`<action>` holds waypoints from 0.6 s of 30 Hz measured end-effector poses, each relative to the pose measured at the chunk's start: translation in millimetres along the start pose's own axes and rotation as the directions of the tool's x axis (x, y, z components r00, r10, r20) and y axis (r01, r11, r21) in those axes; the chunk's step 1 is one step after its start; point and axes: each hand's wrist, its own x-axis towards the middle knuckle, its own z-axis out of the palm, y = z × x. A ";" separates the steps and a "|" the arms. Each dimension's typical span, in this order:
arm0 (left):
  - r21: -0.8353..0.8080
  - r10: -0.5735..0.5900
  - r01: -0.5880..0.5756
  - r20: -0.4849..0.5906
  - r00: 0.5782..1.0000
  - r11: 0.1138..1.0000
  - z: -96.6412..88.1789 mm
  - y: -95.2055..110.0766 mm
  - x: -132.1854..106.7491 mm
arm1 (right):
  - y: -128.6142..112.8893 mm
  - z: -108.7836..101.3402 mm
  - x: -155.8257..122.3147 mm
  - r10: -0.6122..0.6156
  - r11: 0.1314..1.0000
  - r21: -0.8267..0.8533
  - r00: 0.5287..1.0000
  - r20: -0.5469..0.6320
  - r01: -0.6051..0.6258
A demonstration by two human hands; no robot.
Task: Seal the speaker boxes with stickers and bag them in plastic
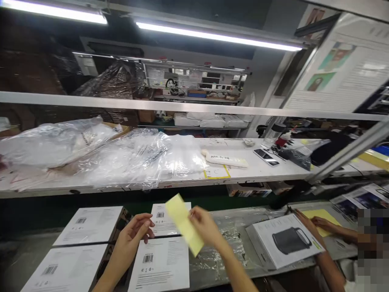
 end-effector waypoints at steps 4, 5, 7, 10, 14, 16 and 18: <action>0.242 0.152 -0.192 0.173 0.973 0.951 21.4 42.4 26.2 | -5.9 -102.0 54.0 0.039 0.996 -0.057 0.935 -0.353 -0.063; 0.291 0.200 -0.266 0.238 0.950 0.919 31.7 58.7 38.8 | -5.7 -124.1 65.5 0.073 0.991 -0.070 0.911 -0.406 -0.111; 0.361 0.305 -0.428 0.350 0.886 0.828 60.1 92.9 73.4 | -3.5 -156.4 82.8 0.127 0.975 -0.102 0.876 -0.464 -0.195; 0.497 0.432 -0.654 0.496 0.753 0.570 120.1 134.0 144.7 | 2.7 -175.9 95.6 0.139 0.959 -0.158 0.879 -0.457 -0.234; 0.580 0.302 -0.760 0.698 0.650 0.295 206.1 145.9 241.5 | 9.2 -178.8 99.9 0.124 0.923 -0.281 0.894 -0.431 -0.263; 0.592 0.207 -0.769 0.743 0.637 0.240 238.0 138.2 276.0 | 8.5 -180.4 99.6 0.122 0.890 -0.357 0.904 -0.409 -0.282; 0.611 0.122 -0.768 0.762 0.636 0.192 258.5 130.2 298.6 | 4.8 -181.8 98.3 0.117 0.848 -0.441 0.916 -0.383 -0.293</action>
